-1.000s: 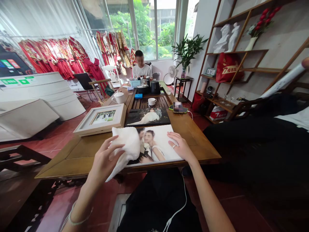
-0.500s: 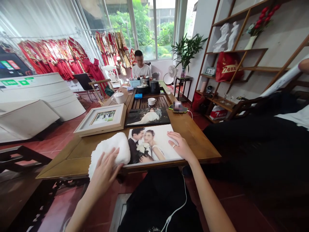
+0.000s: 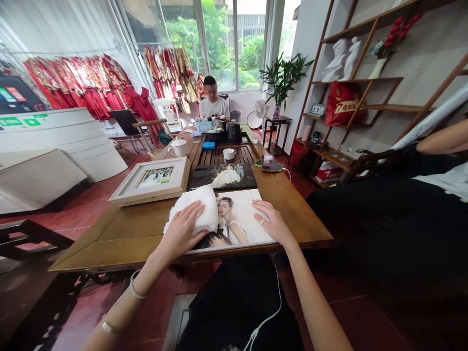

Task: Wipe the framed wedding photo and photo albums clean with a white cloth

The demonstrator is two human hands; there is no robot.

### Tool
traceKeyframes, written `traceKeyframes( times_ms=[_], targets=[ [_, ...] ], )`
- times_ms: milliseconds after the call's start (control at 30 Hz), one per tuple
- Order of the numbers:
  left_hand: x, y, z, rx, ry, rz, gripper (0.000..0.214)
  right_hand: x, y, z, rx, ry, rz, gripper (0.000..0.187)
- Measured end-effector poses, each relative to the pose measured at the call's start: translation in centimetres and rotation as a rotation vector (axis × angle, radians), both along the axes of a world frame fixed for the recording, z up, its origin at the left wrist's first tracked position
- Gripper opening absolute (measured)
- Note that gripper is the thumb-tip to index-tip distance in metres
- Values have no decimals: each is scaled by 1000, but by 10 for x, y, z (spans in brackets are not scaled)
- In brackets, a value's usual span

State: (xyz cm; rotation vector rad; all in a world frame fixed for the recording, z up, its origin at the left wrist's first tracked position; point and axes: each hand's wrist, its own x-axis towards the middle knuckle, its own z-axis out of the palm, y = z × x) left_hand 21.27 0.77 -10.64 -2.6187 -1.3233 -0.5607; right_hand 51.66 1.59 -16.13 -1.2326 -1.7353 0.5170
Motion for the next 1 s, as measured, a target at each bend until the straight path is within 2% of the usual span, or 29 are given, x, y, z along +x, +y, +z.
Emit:
traceKeyframes(
  times_ms=[100,233,300,367,467,633,767,867,1000],
  targets=[
    [-5,3,9,-7,-47,29,47,0,0,-1,2,9,-1,33],
    [-6,-4,23,163,-231,91,53,0,0,0,-5,9,-2,32],
    [-3,-6,28,216,-224,107,57,-1,-1,1,-7,10,-5,32],
    [2,-4,26,180,-135,95,60,-1,-1,2,-3,16,-8,32],
    [11,5,16,40,-15,34,54,-2,-2,2,6,19,-8,31],
    [18,24,3,-93,-1,51,51,-1,-2,2,-9,-5,-2,32],
    [21,42,6,-118,-6,79,63,0,-3,2,-6,-6,-4,32],
    [22,52,10,-152,23,85,64,0,-4,2,3,-8,0,32],
    [21,47,14,-186,50,36,58,-2,-3,1,5,1,-17,32]
  ],
)
